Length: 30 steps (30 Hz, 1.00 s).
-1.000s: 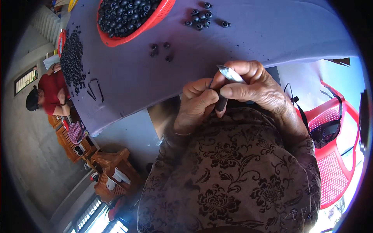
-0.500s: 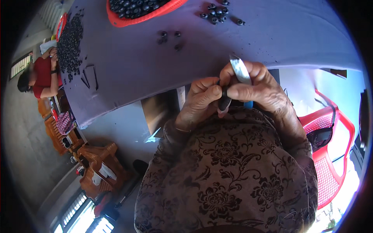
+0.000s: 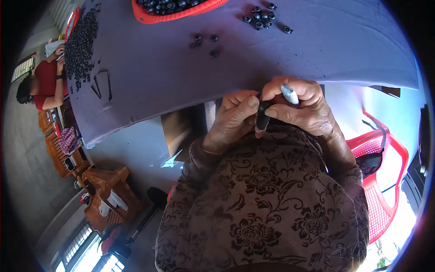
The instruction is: Assembling small black plastic components by hand and with a manual tool at a table.
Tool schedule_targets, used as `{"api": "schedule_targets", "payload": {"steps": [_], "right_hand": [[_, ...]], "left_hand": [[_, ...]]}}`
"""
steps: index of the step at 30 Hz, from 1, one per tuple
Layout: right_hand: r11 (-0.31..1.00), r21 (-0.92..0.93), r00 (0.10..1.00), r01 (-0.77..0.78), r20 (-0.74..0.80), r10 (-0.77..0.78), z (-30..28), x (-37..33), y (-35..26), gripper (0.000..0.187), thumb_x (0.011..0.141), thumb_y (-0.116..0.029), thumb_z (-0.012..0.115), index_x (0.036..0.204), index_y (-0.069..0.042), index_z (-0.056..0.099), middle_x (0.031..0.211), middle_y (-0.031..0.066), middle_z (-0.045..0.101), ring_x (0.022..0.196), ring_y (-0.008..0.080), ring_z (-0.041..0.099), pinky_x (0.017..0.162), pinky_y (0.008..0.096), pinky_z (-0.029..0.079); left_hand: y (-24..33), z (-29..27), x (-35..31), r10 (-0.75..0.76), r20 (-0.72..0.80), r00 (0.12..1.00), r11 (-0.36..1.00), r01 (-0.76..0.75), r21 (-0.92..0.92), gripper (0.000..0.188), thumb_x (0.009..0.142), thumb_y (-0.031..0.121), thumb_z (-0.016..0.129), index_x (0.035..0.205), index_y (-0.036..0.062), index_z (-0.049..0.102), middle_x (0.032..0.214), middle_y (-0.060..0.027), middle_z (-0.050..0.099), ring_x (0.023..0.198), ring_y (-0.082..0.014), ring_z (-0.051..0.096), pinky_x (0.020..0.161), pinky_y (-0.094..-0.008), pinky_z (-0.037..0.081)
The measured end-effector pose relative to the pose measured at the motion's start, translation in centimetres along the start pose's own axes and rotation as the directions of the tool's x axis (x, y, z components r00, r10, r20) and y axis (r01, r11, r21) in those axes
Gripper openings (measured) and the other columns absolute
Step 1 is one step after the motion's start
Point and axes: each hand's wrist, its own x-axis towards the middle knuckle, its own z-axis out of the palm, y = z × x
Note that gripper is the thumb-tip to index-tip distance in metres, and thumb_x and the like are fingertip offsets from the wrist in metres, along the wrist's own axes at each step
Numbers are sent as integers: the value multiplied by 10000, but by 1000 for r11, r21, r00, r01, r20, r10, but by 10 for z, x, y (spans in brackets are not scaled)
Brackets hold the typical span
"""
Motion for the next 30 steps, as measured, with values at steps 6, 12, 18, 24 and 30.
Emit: {"api": "schedule_targets", "payload": {"steps": [6,12,18,24,30], "right_hand": [[989,-144,996,20,-80,-32,-2,-1,4,156,777,68,638,908,13,574,839,63,573,711,145,600,606,261,524],[708,-638,925,304,19,-380,-3,1,7,208,749,22,699,917,-6,579,823,36,563,655,82,509,604,206,436],[895,-376,960,240,-45,-277,-10,-2,10,271,681,5,753,897,-25,593,807,50,571,675,91,545,565,231,438],[745,-556,921,367,109,-373,-13,-8,-3,229,712,24,725,894,-29,595,811,50,563,683,140,591,592,261,468],[959,-197,978,206,14,-208,-20,-15,-2,121,767,37,663,860,15,588,768,60,543,709,183,637,633,266,508]], "left_hand": [[6,20,7,150,-223,963,962,-90,258,254,924,264,512,938,24,594,733,-48,589,582,-102,556,523,-233,483],[5,2,6,-13,-141,990,997,23,71,273,913,272,525,1002,19,572,771,-38,593,621,-94,543,546,-221,466],[4,6,9,-122,-85,989,992,124,11,292,886,292,564,982,17,576,739,-42,586,599,-100,534,532,-223,447],[8,-1,18,-246,94,965,969,246,14,257,827,186,651,969,-13,571,754,-59,606,624,-114,579,552,-217,490],[6,7,23,-283,110,953,958,287,-15,253,802,153,676,942,-31,576,762,-67,591,595,-112,554,515,-237,477]]}}
